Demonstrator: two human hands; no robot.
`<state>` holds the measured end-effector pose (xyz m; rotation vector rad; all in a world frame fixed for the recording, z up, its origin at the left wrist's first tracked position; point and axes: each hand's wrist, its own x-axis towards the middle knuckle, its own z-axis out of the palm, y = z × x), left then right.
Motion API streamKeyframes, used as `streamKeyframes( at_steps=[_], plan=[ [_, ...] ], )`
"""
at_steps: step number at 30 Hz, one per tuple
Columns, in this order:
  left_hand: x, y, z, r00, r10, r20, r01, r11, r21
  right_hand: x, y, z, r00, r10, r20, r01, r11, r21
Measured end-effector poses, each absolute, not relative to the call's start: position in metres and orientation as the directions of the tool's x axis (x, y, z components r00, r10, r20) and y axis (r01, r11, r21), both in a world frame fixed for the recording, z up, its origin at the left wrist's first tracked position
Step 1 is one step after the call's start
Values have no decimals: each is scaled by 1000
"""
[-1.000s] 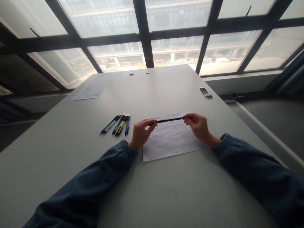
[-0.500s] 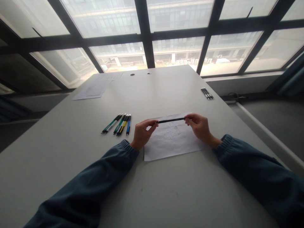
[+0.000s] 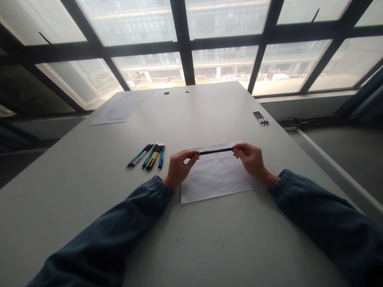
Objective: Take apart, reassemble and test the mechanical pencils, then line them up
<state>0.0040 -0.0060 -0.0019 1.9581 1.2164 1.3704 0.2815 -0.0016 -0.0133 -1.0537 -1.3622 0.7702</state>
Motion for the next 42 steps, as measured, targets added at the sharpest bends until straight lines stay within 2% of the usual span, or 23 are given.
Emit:
streamKeyframes(
  at_steps=[42],
  plan=[
    [5, -5, -1, 124, 826, 550, 424, -545, 723, 281, 1, -16, 95, 915, 393, 150, 377, -914]
  ],
)
